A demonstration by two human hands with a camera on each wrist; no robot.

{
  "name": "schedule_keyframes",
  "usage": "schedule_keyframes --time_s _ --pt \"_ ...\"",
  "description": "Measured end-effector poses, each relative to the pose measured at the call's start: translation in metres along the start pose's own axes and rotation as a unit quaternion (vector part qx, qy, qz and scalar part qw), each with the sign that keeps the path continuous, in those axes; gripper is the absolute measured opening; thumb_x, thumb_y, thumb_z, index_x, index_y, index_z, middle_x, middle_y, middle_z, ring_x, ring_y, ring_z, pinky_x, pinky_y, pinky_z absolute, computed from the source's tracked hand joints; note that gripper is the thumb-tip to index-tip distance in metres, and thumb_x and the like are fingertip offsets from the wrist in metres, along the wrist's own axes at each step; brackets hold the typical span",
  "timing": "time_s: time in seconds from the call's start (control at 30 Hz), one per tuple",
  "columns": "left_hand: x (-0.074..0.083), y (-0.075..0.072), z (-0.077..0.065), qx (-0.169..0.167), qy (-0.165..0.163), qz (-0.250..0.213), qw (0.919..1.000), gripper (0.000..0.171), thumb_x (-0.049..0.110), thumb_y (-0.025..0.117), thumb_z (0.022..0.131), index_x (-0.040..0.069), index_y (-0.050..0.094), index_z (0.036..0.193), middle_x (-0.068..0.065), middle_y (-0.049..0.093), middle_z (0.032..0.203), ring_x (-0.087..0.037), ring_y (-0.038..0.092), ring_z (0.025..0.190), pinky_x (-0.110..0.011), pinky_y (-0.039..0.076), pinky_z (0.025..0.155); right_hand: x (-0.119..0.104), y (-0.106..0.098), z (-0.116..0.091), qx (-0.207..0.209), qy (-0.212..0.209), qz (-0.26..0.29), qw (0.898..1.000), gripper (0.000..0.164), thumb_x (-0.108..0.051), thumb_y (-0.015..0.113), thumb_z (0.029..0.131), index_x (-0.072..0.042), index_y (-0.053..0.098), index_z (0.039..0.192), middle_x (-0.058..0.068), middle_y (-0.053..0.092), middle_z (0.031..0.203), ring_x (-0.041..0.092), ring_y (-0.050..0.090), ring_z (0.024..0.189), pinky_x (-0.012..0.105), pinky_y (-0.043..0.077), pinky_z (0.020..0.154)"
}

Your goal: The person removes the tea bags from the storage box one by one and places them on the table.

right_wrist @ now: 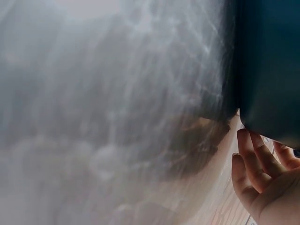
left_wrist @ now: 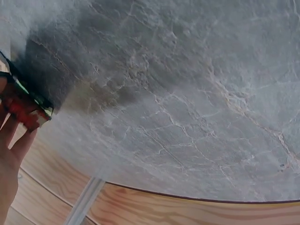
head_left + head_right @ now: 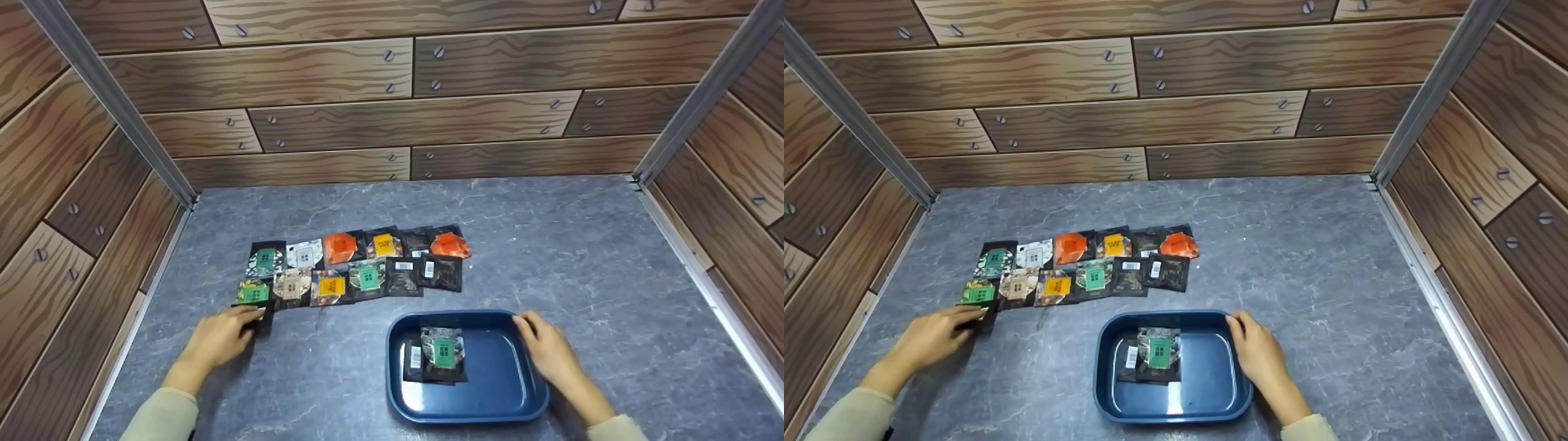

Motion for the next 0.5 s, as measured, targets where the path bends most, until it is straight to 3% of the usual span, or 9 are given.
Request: schedule_keyframes --time_s 0.3,0.5 --pt "-0.0006 0.0095 -0.0028 -0.038 -0.015 -0.024 0.9989 0.044 0.017 0.077 0.081 0.008 0.067 0.123 -0.016 0.061 0.129 -0.042 0.062 0.108 -0.061 0.051 0.086 -0.0007 -0.0003 -0.0008 0.005 -0.008 0.003 1.000 0.026 -0.027 0.047 0.106 -0.009 0.065 0.106 0.003 0.060 0.082 0.020 0.053 0.074 0.040 0.046 0.069" --pt "0.0085 0.0026 0.0069 -0.029 -0.010 -0.024 0.9992 0.033 0.021 0.072 0.087 0.006 0.068 0.117 -0.015 0.064 0.125 -0.039 0.061 0.112 -0.058 0.049 0.091 0.0002 -0.0004 -0.0003 0.005 -0.004 0.000 1.000 0.026 -0.029 0.047 0.106 -0.009 0.065 0.107 0.003 0.060 0.084 0.021 0.054 0.077 0.042 0.047 0.071"
Point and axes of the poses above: each hand's wrist, its own z-axis towards the middle knuckle, its own y-axis out of the palm, x = y × z, the point moved 7 cm from there along z, towards the middle knuckle
